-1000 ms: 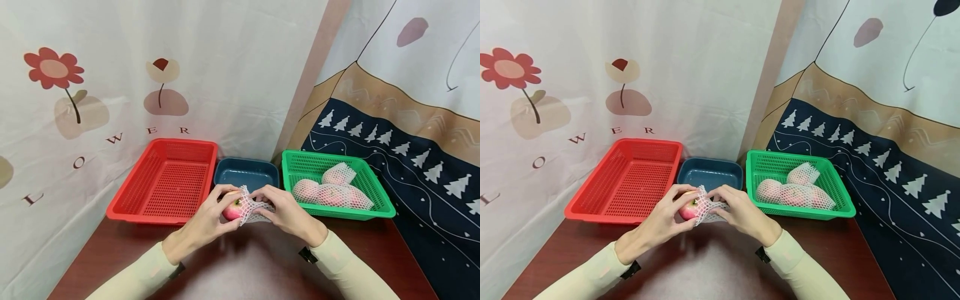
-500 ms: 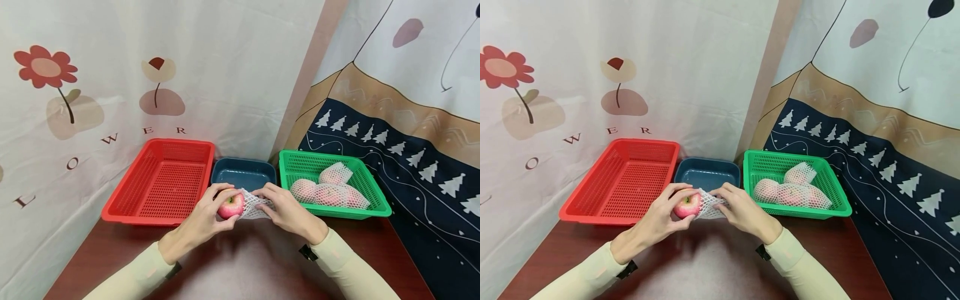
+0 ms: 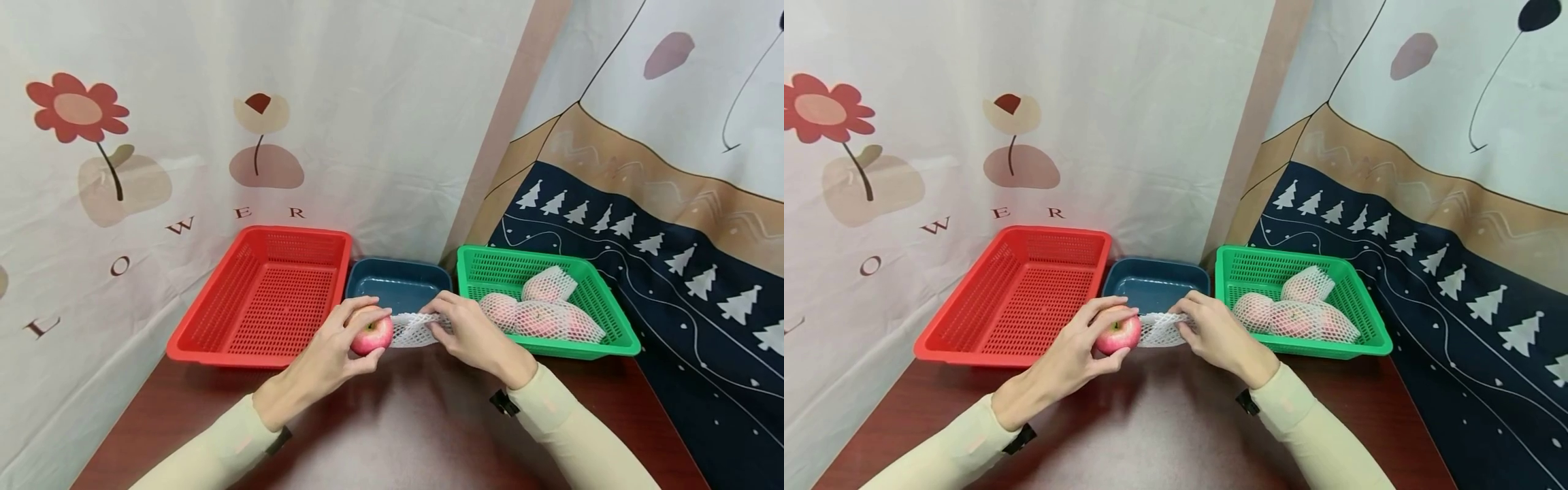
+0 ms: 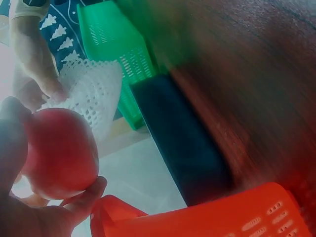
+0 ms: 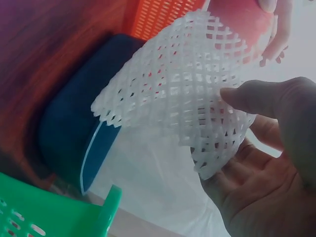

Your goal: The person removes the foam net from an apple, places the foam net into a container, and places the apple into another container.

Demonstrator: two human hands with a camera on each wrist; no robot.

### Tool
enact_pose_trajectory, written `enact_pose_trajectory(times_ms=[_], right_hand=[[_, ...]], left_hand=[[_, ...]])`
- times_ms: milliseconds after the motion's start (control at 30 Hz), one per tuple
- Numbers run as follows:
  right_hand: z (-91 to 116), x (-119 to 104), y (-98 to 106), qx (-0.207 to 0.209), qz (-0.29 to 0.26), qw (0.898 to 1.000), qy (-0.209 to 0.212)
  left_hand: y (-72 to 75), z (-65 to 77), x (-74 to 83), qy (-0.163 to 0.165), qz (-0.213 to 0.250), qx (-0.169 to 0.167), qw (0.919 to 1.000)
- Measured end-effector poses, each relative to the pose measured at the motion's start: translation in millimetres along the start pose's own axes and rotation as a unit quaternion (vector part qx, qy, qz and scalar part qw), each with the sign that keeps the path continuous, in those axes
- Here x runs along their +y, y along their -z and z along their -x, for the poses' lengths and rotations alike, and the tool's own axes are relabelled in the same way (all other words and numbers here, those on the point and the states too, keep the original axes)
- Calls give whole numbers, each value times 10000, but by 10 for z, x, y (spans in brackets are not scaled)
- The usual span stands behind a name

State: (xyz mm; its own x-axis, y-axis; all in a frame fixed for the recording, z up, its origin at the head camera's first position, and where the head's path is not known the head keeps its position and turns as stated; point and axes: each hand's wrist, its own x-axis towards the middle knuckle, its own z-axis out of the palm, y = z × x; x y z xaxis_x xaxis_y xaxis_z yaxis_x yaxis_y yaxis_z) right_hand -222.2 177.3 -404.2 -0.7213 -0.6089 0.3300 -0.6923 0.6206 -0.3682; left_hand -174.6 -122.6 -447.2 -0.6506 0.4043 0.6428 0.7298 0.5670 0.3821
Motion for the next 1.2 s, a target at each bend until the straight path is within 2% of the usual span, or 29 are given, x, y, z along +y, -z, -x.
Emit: enact_pose_trajectory(times_ms=[133,500,1000,1200], right_hand=[[-55,11,28,-72,8,9998,-210],[-306,48,125,-45,366,9982,-474],[-673,102,142,-289,689,9923,-984],[-842,135,129,-386,755,9907,-1061]], left_hand=[[-13,10,-26,-206,-101,59,9997],[4,12,-66,-549,-569,-167,9967],[76,-5,-71,-524,-649,-512,9952],[85,-14,-86,-569,-690,-473,9949]])
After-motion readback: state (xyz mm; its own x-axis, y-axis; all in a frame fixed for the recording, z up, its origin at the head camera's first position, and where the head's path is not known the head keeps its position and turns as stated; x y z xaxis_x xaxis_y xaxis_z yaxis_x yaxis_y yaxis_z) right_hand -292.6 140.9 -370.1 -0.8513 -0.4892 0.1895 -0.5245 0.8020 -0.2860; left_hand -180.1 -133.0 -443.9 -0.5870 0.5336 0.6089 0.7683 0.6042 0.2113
